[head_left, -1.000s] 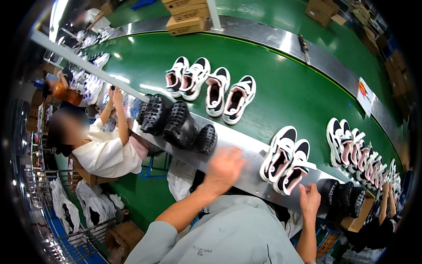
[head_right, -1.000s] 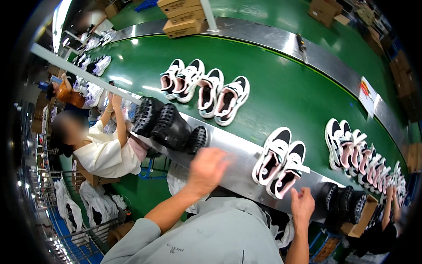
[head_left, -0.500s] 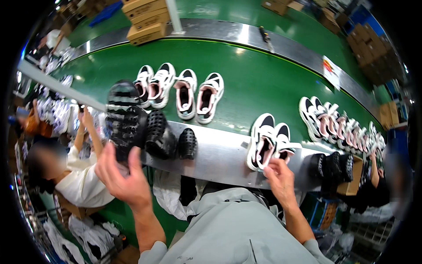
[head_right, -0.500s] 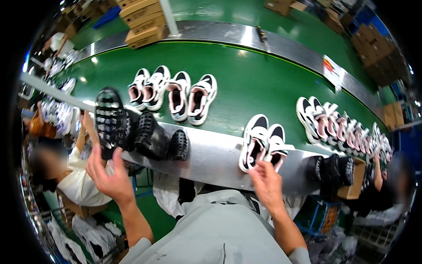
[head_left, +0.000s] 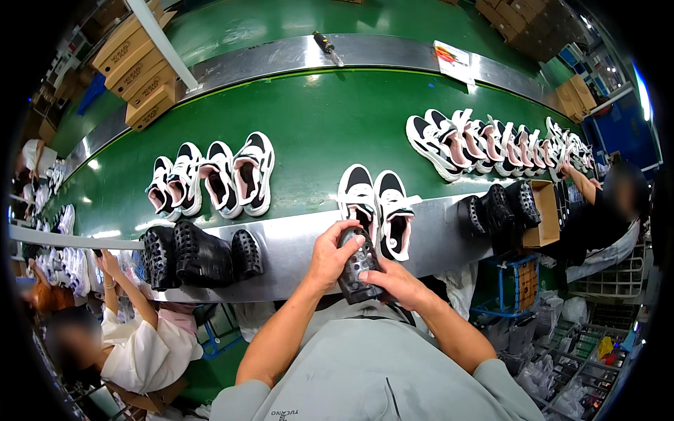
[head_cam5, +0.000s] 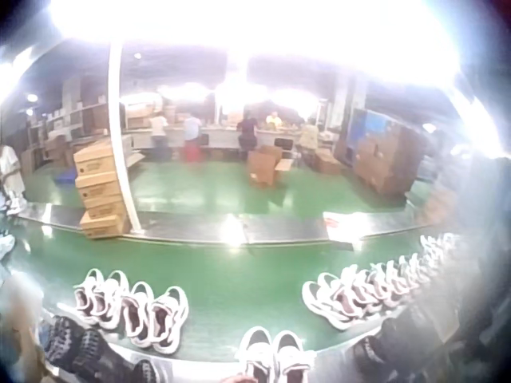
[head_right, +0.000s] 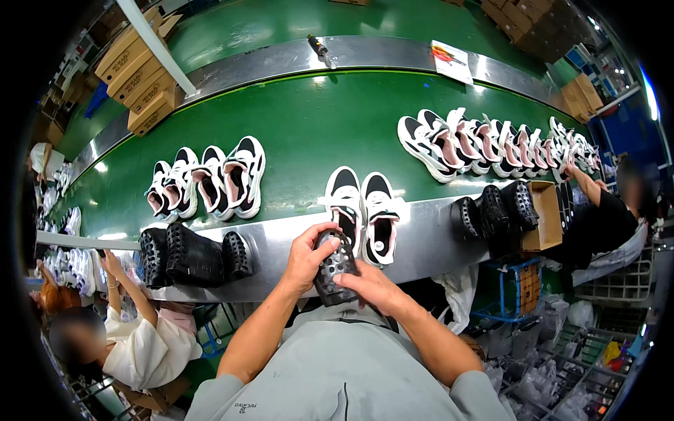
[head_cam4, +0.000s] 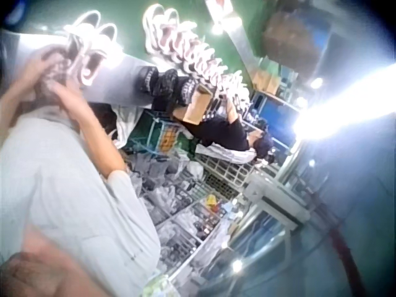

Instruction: The person picks up shoes from a conveyor belt, fits them with plastic shoe inserts by hand, and places the inserts into a large white bag.

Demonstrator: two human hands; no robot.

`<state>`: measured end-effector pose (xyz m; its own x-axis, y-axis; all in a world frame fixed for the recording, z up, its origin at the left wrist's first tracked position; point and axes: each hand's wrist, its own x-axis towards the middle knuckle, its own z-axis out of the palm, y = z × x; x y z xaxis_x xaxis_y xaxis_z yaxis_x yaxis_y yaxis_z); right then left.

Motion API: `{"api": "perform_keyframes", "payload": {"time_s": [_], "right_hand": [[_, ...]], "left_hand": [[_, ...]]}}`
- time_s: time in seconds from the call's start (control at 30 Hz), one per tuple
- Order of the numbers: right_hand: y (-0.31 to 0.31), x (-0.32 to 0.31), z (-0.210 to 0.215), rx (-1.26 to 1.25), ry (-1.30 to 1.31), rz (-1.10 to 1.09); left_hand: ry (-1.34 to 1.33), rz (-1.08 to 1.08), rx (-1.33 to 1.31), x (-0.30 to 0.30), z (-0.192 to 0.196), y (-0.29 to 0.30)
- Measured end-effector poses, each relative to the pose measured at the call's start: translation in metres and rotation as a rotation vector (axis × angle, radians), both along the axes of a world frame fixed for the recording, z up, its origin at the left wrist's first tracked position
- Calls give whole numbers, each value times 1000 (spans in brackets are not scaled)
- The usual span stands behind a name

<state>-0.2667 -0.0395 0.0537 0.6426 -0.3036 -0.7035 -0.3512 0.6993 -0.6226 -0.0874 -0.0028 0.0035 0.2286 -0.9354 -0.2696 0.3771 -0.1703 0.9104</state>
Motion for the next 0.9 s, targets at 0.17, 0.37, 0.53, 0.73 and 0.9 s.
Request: {"api": "perform_keyframes", "payload": {"time_s": [0.17, 0.37, 0.53, 0.73, 0.9], "right_hand": [[1, 0, 26, -1141, 567, 473], [-29, -26, 2, -982, 443, 240], [-51, -12, -39, -1109, 471, 413], [-63, -10, -29, -1210, 465, 381], [-64, 48, -118, -1667, 716, 271]], "left_hand": [[-110, 226, 142, -16, -13, -20], [-294, 203, 188, -25, -29, -50], [-1368, -60, -162, 34, -43, -55], [-1309, -360, -293, 30, -32, -89], [-1051, -454, -136, 25, -25, -87]]}}
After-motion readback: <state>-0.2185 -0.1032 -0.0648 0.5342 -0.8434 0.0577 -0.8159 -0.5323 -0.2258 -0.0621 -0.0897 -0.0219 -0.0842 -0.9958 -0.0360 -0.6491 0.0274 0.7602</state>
